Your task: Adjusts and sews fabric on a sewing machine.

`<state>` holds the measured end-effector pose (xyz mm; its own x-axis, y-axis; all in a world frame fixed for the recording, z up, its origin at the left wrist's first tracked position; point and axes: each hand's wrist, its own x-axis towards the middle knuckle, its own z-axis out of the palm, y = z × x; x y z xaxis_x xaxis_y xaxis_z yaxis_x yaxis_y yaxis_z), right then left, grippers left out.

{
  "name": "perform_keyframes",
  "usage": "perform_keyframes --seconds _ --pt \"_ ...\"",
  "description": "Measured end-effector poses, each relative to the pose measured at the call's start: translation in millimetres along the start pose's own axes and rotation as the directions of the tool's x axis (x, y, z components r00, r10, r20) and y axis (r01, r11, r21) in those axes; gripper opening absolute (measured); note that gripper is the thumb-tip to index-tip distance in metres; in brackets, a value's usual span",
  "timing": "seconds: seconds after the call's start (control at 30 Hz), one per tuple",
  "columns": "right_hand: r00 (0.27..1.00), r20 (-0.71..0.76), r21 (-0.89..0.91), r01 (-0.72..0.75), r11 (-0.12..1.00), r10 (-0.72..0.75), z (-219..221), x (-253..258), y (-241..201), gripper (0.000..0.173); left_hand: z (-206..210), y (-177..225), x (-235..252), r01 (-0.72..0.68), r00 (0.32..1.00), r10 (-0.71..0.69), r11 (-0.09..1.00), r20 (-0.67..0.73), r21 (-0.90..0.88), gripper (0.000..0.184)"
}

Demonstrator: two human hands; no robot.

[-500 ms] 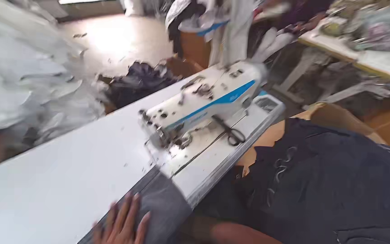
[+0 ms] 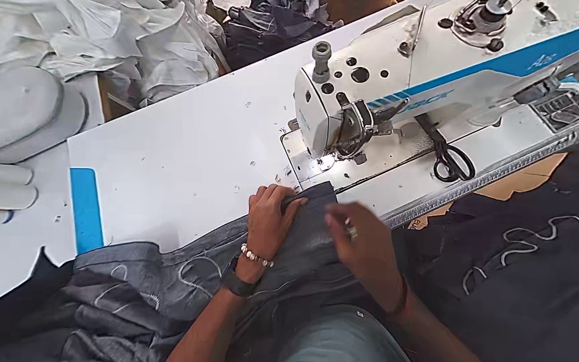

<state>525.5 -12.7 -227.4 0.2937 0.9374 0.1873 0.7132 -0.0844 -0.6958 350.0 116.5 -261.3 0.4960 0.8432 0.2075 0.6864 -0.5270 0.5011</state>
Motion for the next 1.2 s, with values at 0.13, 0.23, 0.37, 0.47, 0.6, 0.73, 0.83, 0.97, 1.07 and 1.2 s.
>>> perform_keyframes --seconds 0.13,0.23,0.37,0.47,0.6,0.73,0.83,0.97,1.07,1.2 --pt "0.985 -0.074 0.108 -0.146 0.983 0.155 13 38 29 0.027 -4 4 -14 0.012 1.0 -0.013 0.997 -0.013 -0.076 0.037" --pt "0.984 -0.07 0.109 -0.153 0.982 0.161 20 40 30 0.016 -9 12 -10 -0.014 1.0 0.013 0.999 0.016 0.038 0.034" --pt "0.989 -0.081 0.182 -0.109 0.977 0.125 21 34 32 0.017 -10 33 9 -0.068 0.987 0.074 0.997 0.141 -0.042 0.037" --pt "0.983 -0.132 0.251 -0.093 0.964 0.129 19 34 33 0.014 -2 39 21 -0.077 0.988 0.101 0.976 0.112 -0.204 0.021" --pt "0.966 -0.233 0.209 -0.066 0.976 0.115 18 37 32 0.009 2 46 18 -0.053 0.997 0.066 0.963 0.039 -0.266 0.017" --pt "0.934 -0.356 -0.042 0.004 0.999 -0.019 26 37 25 0.008 6 53 12 -0.101 0.994 0.093 0.981 -0.058 -0.163 0.02" --pt "0.925 -0.361 -0.21 0.042 0.977 -0.118 24 36 19 0.011 8 55 11 -0.122 0.99 0.112 0.987 -0.086 -0.109 0.023" --pt "0.949 -0.278 -0.23 0.081 0.97 -0.146 18 36 15 0.015 9 55 13 -0.124 0.989 0.116 0.989 -0.091 -0.08 0.024" --pt "0.981 -0.184 -0.078 0.052 0.996 -0.066 14 36 17 0.02 12 51 15 -0.05 0.997 0.04 0.986 -0.07 -0.16 0.021" --pt "0.987 -0.041 0.166 -0.148 0.975 0.157 6 44 27 0.023 13 46 20 0.083 0.996 -0.084 0.929 0.011 -0.36 0.018"
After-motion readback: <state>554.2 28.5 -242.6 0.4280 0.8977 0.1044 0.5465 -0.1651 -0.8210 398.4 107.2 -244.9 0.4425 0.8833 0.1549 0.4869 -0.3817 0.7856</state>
